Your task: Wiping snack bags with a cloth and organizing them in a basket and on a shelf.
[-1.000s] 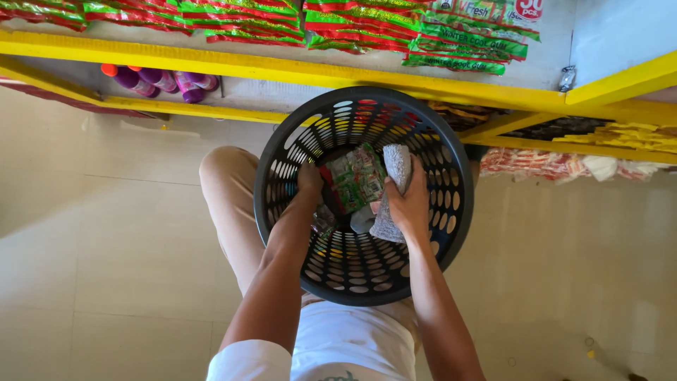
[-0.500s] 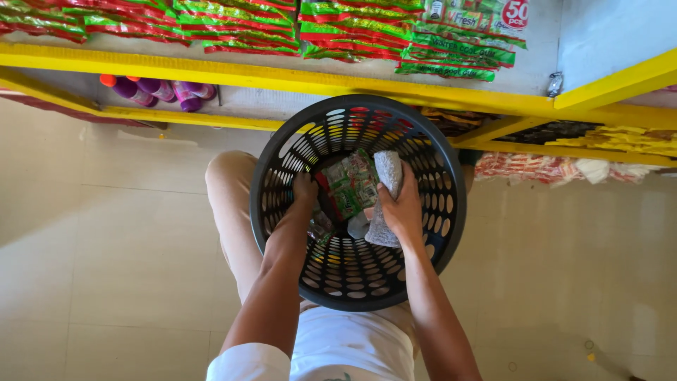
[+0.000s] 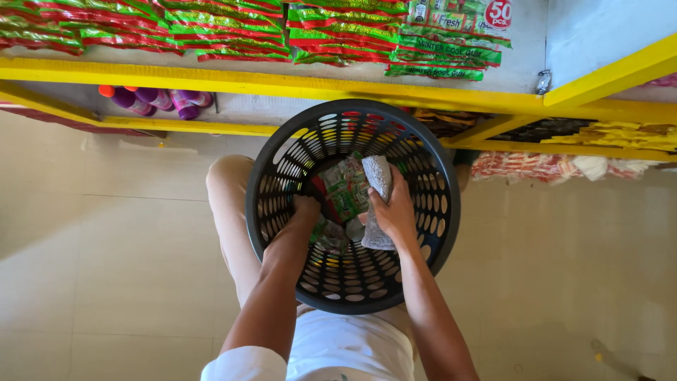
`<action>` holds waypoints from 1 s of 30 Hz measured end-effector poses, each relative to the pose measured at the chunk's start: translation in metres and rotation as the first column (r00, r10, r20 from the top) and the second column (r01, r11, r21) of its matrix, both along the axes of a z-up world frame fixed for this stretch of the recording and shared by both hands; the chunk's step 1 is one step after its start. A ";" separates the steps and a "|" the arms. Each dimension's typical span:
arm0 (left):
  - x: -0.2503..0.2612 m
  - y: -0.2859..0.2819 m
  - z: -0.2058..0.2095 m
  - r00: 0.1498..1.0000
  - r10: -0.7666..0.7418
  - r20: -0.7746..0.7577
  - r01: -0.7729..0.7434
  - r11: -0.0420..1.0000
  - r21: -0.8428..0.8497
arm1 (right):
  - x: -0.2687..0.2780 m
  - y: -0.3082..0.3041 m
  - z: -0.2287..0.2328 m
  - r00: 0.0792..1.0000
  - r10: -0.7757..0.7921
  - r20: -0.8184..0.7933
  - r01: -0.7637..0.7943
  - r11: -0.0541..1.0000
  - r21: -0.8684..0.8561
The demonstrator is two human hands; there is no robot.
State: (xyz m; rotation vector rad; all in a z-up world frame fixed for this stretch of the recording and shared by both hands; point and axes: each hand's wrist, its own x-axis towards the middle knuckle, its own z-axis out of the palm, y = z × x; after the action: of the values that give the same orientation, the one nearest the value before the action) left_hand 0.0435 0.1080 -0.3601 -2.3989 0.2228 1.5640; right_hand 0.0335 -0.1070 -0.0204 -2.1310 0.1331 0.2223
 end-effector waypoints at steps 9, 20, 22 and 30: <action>-0.004 0.040 0.065 0.905 -0.413 0.096 0.398 0.748 -0.532 | 0.002 -0.005 -0.011 0.998 0.040 -0.045 -0.041 0.999 -0.022; 0.016 -0.030 0.334 0.442 0.463 -0.769 -0.517 -0.569 -0.640 | -0.007 0.003 0.029 0.976 0.213 -0.051 -0.183 0.920 0.347; 0.009 -0.033 0.334 0.484 0.560 -0.673 -0.401 -0.541 -0.739 | -0.016 0.011 0.039 0.978 0.210 -0.001 -0.198 0.927 0.320; -0.019 -0.023 0.417 0.464 0.874 -0.143 0.053 -0.189 -0.981 | -0.017 -0.016 -0.003 0.991 0.104 0.087 -0.136 0.767 0.627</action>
State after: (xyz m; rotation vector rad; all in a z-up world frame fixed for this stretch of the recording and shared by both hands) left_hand 0.0249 0.0851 0.0564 -4.5833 0.2274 0.0099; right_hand 0.0169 -0.1232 -0.0238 -1.4616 -0.1014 0.2500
